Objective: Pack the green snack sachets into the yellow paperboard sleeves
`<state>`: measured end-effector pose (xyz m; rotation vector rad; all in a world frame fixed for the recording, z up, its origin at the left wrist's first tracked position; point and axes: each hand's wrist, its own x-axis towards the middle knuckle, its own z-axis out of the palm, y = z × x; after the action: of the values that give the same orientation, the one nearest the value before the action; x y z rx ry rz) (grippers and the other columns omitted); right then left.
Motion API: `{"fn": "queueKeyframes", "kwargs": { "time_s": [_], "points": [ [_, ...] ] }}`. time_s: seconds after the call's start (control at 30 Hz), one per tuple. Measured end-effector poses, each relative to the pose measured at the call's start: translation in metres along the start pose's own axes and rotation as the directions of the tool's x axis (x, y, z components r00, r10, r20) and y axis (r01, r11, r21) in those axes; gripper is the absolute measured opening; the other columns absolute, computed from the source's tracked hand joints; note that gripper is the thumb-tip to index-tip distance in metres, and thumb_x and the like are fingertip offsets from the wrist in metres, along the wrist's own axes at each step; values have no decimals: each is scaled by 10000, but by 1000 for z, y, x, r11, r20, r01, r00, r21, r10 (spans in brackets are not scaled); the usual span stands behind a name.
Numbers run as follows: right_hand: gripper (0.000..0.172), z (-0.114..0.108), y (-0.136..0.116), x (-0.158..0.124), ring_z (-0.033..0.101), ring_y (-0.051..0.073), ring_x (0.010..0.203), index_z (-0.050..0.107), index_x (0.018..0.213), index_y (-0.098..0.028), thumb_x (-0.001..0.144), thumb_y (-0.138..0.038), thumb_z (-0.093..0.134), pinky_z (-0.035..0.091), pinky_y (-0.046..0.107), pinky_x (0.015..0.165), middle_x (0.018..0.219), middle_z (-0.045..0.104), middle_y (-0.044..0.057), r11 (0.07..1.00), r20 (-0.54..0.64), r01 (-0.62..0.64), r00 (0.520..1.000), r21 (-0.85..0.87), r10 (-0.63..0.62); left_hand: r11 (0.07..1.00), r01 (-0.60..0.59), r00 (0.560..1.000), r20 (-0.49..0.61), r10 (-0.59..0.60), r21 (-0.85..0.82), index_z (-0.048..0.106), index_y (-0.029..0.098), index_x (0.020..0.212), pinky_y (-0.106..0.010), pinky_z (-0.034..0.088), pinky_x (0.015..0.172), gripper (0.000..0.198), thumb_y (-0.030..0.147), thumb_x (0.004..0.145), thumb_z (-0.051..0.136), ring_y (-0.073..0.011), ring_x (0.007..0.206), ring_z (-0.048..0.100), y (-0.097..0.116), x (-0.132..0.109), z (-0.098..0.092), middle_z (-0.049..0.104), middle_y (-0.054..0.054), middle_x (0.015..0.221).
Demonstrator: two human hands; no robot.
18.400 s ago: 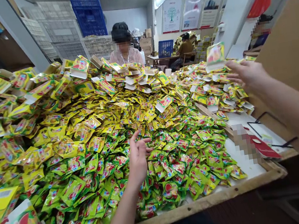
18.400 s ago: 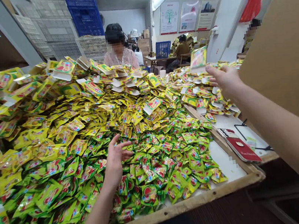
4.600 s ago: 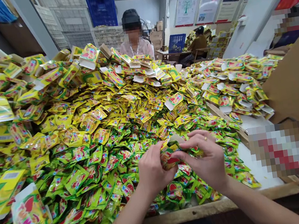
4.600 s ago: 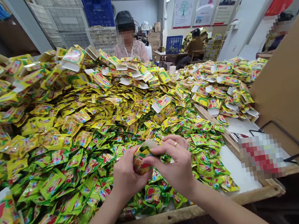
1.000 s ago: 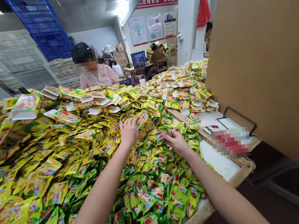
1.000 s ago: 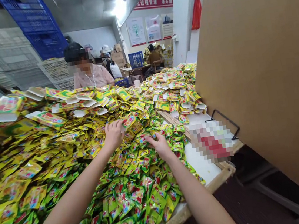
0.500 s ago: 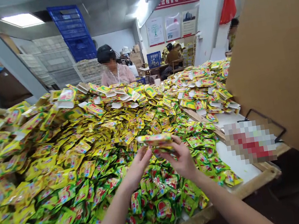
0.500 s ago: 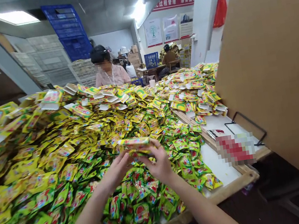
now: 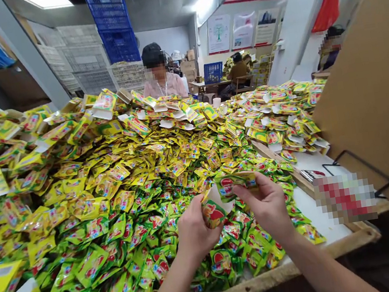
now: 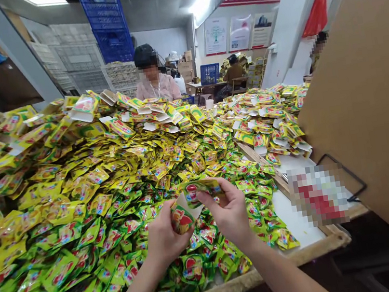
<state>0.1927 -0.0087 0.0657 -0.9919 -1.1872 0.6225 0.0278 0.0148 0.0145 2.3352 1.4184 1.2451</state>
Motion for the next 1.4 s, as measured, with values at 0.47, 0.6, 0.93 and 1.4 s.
{"fn": "queueKeyframes", "kwargs": {
  "time_s": [0.47, 0.6, 0.93, 1.4],
  "points": [
    [119, 3, -9, 0, 634, 170, 672, 672, 846, -199, 751, -270, 676, 512, 298, 610, 767, 694, 32, 899, 315, 157, 949, -408, -23, 986, -70, 987, -132, 90, 149, 456, 182, 1063, -308, 518, 612, 447, 264, 665, 643, -219, 723, 653, 3, -5, -5, 663, -49, 847],
    [197, -8, -18, 11, 612, 179, 660, 682, 836, -183, 720, -343, 682, 489, 307, 592, 757, 685, 43, 912, 401, -51, 887, -408, 229, 987, -116, 985, -112, 128, 110, 461, 186, 1060, -302, 514, 615, 431, 247, 668, 632, -209, 719, 647, 6, -7, -5, 658, -42, 835],
    [99, -5, -29, 15, 519, 153, 658, 700, 756, -182, 728, -265, 655, 425, 280, 575, 697, 535, 24, 877, 398, 120, 913, -465, 86, 981, -128, 968, -195, 155, 145, 468, 176, 1062, -285, 493, 584, 392, 276, 709, 604, -197, 705, 644, 7, -6, -4, 661, -49, 837],
    [207, 14, -17, 16, 620, 160, 674, 708, 850, -214, 648, -235, 742, 506, 293, 622, 752, 682, 13, 922, 433, 17, 886, -386, 165, 958, -149, 963, -184, 197, 245, 473, 175, 1042, -299, 483, 567, 343, 304, 745, 587, -201, 667, 630, 3, -6, -7, 658, -43, 792]
  ]
}}
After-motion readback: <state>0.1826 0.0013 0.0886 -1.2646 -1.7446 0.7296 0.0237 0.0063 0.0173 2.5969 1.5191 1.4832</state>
